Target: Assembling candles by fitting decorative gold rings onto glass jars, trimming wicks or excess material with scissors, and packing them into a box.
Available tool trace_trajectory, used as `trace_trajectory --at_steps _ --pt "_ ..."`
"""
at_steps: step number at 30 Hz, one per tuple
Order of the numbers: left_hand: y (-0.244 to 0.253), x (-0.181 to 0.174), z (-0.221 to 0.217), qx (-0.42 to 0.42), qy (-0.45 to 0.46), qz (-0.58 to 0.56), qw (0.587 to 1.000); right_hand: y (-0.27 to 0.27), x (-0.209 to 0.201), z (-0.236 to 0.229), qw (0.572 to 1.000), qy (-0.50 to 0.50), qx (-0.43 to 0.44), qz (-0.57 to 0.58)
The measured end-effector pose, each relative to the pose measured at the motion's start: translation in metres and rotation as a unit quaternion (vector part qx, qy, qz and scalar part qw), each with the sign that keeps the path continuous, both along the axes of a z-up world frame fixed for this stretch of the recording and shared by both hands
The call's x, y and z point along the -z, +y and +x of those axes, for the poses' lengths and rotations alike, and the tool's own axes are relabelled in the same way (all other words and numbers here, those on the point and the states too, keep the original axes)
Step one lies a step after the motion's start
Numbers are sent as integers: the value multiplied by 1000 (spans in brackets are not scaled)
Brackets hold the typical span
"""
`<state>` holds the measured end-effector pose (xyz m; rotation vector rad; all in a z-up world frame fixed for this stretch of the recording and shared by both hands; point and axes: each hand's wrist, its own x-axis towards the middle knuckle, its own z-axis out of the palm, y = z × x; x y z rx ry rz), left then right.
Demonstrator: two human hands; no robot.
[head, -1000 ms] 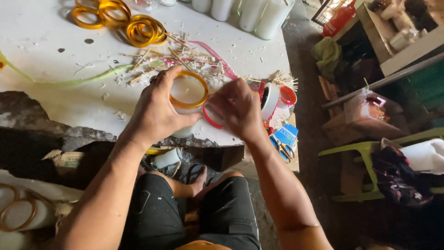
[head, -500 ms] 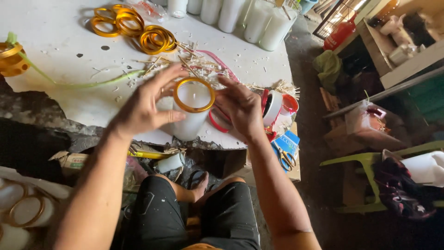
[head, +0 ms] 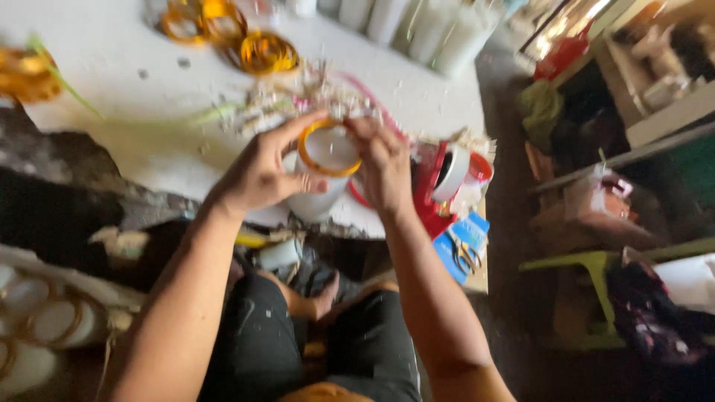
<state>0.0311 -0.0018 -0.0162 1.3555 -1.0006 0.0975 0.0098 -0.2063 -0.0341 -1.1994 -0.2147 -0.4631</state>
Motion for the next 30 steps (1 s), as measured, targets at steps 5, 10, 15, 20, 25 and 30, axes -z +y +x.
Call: trace_trajectory --at_steps 5,10,15,20,25,30 --pt "-1 17 -20 50 144 -83 985 20 -9 -40 995 33 81 -55" --pt "-16 11 -19 -85 109 -39 990 29 -30 -54 967 17 170 -191" --pt "-34 8 -40 -186 124 -150 963 26 -36 -60 960 23 182 -210" --pt "-48 21 -63 -305 63 22 950 -4 -44 -51 944 12 136 -301" --pt "-33 18 -41 -96 69 -38 992 -11 -90 -21 912 -14 29 -408" --pt "-45 48 -40 -165 99 -2 981 -18 -110 17 867 -10 -72 -494"
